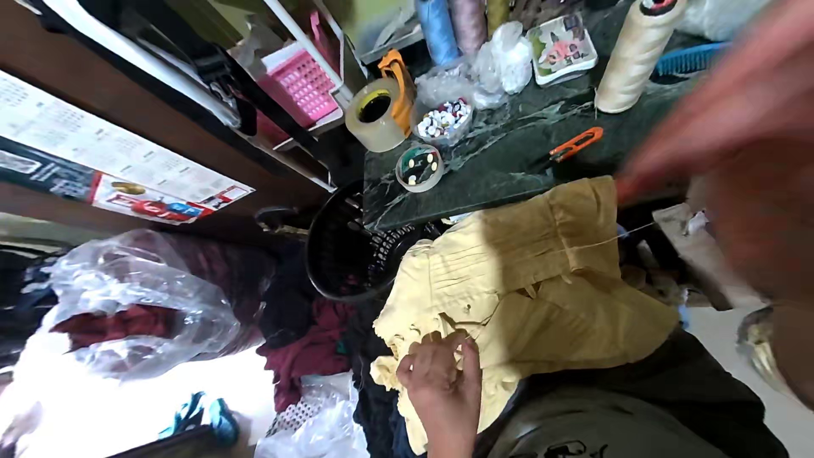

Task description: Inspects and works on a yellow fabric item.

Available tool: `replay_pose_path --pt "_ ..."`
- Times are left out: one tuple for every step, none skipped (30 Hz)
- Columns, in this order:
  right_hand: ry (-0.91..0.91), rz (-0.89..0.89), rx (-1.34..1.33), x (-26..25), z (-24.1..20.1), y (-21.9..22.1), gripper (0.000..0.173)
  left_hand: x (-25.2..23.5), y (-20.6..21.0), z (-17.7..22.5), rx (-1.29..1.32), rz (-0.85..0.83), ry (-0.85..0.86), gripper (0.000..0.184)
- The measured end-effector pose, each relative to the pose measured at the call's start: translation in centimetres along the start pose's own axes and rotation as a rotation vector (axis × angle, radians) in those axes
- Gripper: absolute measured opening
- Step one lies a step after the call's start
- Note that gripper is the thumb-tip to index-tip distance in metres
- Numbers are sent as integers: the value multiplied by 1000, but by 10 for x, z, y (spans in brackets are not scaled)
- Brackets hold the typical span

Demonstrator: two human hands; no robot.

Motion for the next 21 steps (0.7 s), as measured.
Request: replay_pose_path --pt "39 -133 78 -1 -13 37 15 0 -2 2 -50 22 4 21" --pt "59 -272 109 1 -15 75 15 0 -4 4 -78 47 10 22" --pt "83 -385 115 3 -6 107 18 2 -5 6 -74 70 20 22" --pt "111 -440 125 2 10 129 20 4 -6 8 -54 93 44 22" --pt "142 -444 156 -3 31 145 20 7 -6 10 -34 102 78 20" --pt "163 -407 202 -12 53 156 20 9 -5 14 -28 106 131 18" --pt "194 -381 255 -22 74 164 18 10 -4 18 -22 99 188 17" --pt "248 -392 319 -31 94 168 19 13 -2 20 -2 83 234 17" --pt "302 -425 388 -38 111 170 27 15 -1 19 47 68 272 19" --pt "365 -467 452 -40 125 166 36 15 -1 16 102 42 287 21" --pt "435 -517 497 -39 137 158 42 13 -1 11 152 30 270 23" --pt "495 -576 523 -33 147 148 44 10 -4 5 206 35 224 23" --pt "538 -614 537 -25 155 137 45 8 -8 -3 264 46 152 23" --pt "556 -617 544 -18 161 127 45 6 -10 -12 337 57 66 21" --pt "557 -594 532 -13 165 118 45 6 -11 -21 426 71 -20 17" --pt "547 -566 510 -9 168 112 44 6 -10 -27 509 83 -90 12" --pt "531 -538 488 -5 170 107 41 7 -8 -31 581 92 -141 8" --pt "513 -514 473 -2 172 104 35 7 -6 -34 636 99 -178 6" --pt "496 -490 462 1 174 100 30 6 -4 -35 671 108 -202 6" --pt "487 -470 455 3 174 99 27 5 -3 -36 693 119 -216 7" --pt "480 -454 453 5 173 98 26 3 -3 -36 704 128 -222 8"
Point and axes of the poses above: each hand's wrist, its own x-axis away from the middle knuckle, its own y-axis out of the palm, z = x × y, the point moved 10 cm from there along -x, towards the middle knuckle, and after that the axes turned 10 degrees about x, right-handed, at the moved point
